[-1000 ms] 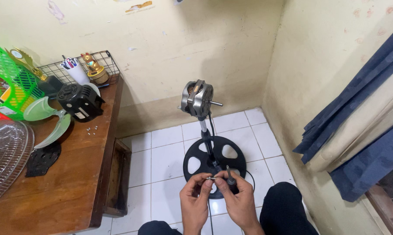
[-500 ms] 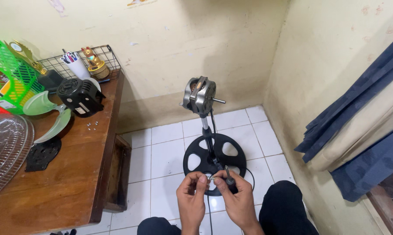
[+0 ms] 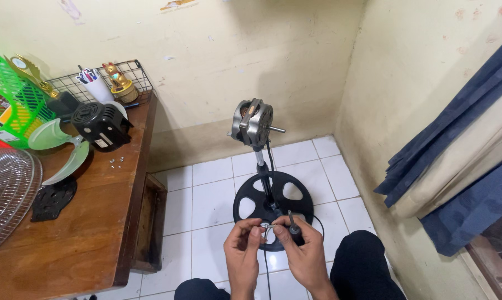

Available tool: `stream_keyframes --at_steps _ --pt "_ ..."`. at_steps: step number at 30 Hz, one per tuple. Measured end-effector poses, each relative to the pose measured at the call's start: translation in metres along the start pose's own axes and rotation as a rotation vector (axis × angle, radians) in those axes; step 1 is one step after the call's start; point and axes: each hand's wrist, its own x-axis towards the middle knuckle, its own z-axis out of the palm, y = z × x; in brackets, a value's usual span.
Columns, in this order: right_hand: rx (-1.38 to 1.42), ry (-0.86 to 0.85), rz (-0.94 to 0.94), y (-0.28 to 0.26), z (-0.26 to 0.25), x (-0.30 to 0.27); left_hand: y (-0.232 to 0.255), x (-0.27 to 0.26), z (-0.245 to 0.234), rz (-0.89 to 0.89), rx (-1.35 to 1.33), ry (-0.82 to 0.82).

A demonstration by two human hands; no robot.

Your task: The person uses a screwdriver to tighten screws on a fan motor mounted on a stand. They repeatedly pick up screws from a nearby table and secure them into the motor housing.

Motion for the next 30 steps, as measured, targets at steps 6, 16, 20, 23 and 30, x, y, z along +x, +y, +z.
stream_keyframes --at_steps 6,16,20,23,30 --pt "-0.004 -0.016 -0.006 -0.005 -0.001 0.000 -0.004 -0.003 0.003 0.029 -0.001 -0.028" --pt "0.024 0.004 0.018 0.010 0.000 -0.001 -0.011 -0.004 -0.002 0.097 0.015 -0.054" --pt "0.054 0.009 0.105 0.020 -0.001 -0.002 -0.014 -0.004 -0.002 0.125 0.016 -0.069" --pt "0.075 0.017 0.099 0.022 0.001 -0.003 -0.016 -0.004 -0.002 0.125 -0.005 -0.056" --pt "0.049 -0.028 0.098 0.015 -0.002 -0.003 -0.011 -0.004 0.000 0.119 -0.012 -0.037"
